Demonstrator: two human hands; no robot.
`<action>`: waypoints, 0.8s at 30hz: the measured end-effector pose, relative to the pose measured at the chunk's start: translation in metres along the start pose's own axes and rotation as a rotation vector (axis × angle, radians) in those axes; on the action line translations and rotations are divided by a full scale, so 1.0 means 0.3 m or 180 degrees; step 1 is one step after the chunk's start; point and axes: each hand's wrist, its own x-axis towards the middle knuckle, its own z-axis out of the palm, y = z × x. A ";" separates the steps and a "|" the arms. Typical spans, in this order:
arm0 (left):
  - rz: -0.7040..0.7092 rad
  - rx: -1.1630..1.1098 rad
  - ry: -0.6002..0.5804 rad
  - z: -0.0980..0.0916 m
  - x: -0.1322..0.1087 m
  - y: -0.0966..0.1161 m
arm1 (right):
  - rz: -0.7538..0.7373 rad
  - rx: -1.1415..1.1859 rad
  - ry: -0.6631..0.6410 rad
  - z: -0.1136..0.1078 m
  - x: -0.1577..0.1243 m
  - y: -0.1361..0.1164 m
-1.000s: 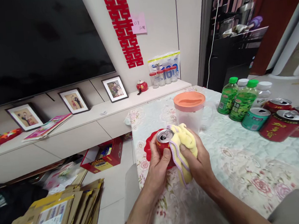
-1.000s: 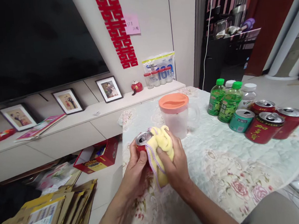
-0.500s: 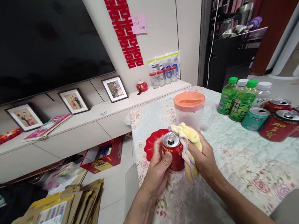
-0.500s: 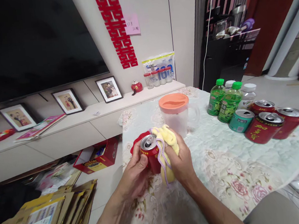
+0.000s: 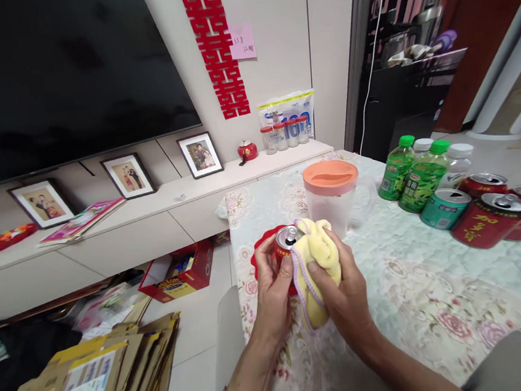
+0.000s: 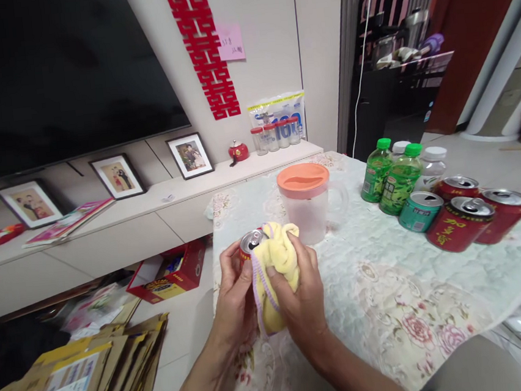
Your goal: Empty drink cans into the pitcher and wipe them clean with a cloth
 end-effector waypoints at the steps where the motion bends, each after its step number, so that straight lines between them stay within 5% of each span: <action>1: 0.0048 -0.0022 0.0069 0.001 0.000 -0.004 | -0.0037 -0.0042 0.0026 0.002 -0.007 0.000; 5: -0.0083 -0.0274 0.0016 0.006 -0.004 -0.002 | -0.0148 -0.0078 0.0086 -0.001 -0.009 0.006; 10: -0.0617 -0.0632 -0.0426 0.002 -0.010 0.025 | -0.0113 0.0216 -0.0277 -0.041 0.043 0.006; 16: -0.0730 -0.0569 -0.0597 -0.013 -0.013 0.013 | 0.0014 0.0470 -0.0625 -0.081 0.098 -0.002; 24: -0.0530 -0.0547 -0.0200 0.031 -0.010 0.003 | 0.0029 0.0218 -0.0207 -0.037 0.053 0.006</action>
